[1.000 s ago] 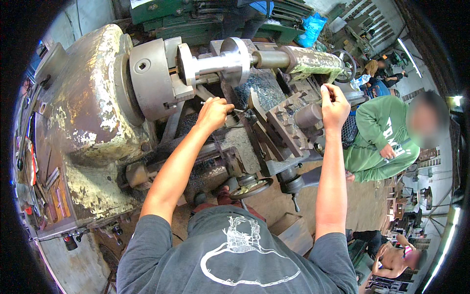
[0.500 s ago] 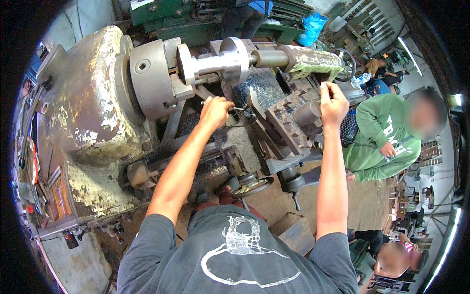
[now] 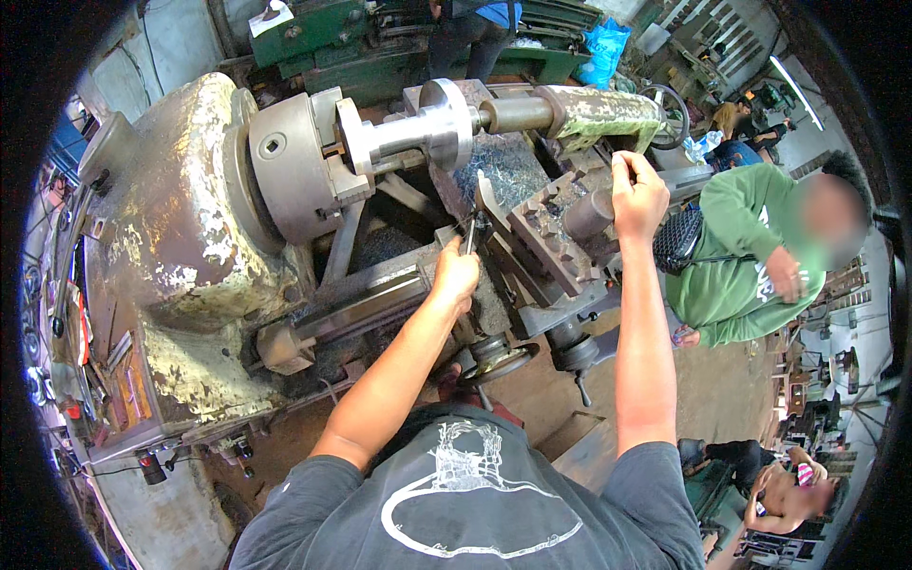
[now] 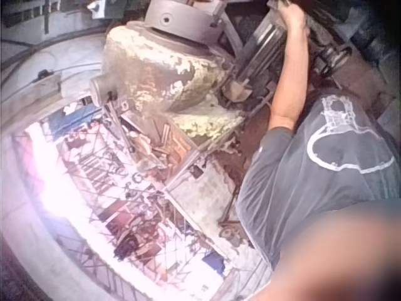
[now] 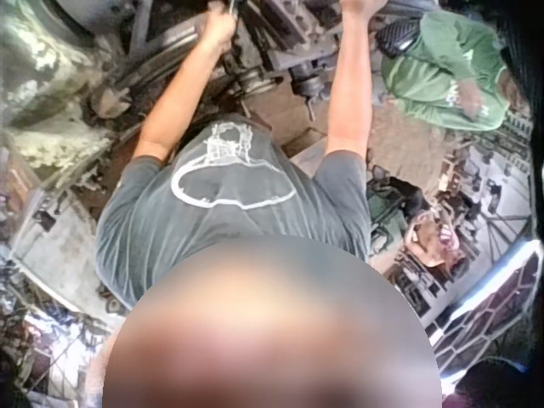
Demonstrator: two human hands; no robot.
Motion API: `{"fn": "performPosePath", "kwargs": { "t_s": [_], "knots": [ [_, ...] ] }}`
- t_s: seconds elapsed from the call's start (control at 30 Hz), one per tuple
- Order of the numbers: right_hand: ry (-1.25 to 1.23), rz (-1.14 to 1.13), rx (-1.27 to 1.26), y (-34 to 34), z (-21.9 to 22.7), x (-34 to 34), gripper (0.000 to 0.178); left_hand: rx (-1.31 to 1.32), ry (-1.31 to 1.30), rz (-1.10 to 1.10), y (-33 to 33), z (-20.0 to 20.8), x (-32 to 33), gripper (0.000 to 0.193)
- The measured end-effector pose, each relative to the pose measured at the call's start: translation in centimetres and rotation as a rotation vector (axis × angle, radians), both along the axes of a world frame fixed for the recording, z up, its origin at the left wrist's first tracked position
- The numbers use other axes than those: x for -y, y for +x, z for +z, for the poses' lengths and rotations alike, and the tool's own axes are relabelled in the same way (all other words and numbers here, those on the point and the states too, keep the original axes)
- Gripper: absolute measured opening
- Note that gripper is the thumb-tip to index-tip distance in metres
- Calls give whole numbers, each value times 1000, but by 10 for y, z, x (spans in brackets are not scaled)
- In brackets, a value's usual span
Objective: The person operates a metal lathe, using a wrench to tighten a chuck bolt and then a caliper to measure the rotating workpiece. The person adjusts the tool post and continues machining while others stand nearby.
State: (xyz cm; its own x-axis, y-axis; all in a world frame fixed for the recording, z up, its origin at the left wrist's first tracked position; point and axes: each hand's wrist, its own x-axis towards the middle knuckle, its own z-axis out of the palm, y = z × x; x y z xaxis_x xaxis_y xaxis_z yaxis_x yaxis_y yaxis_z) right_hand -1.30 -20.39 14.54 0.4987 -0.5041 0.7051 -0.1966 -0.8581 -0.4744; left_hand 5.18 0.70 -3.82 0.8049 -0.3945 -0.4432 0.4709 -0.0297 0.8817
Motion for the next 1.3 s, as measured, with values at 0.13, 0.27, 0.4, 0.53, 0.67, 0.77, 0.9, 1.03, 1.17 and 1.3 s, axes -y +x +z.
{"fn": "performPosePath", "kwargs": {
  "t_s": [0.13, 0.27, 0.4, 0.53, 0.67, 0.77, 0.9, 1.03, 1.17, 1.3],
  "knots": [
    [-66, 41, -17, -1, 2, 1, 13, -169, -93, -162, 15, 9, -9, 73],
    [-85, 57, -35, -2, 4, 0, 14, 216, 141, -390, 48, 16, -15, 48],
    [-94, 59, -64, -3, 6, 0, 13, 313, 376, -506, 60, 19, -14, 39],
    [-115, 83, -39, -3, 7, 0, 13, 797, 559, -466, 60, 23, 4, 30],
    [-96, 56, -57, -2, 5, 1, 14, 624, 507, -347, 46, 16, 5, 23],
    [-81, 49, -67, -2, 4, 2, 14, 730, 593, -280, 44, 8, -3, 23],
    [-89, 42, -67, -2, 2, 3, 14, 915, 631, -451, 65, 6, -7, 30],
    [-29, 28, -92, -2, 3, 2, 15, 1056, 658, -605, 90, 13, -10, 28],
    [-52, 42, -76, -2, 3, 1, 16, 1218, 639, -710, 101, 18, -14, 33],
    [-87, 48, -68, -2, 3, 2, 16, 1238, 592, -702, 105, 16, -13, 47]
  ]
}}
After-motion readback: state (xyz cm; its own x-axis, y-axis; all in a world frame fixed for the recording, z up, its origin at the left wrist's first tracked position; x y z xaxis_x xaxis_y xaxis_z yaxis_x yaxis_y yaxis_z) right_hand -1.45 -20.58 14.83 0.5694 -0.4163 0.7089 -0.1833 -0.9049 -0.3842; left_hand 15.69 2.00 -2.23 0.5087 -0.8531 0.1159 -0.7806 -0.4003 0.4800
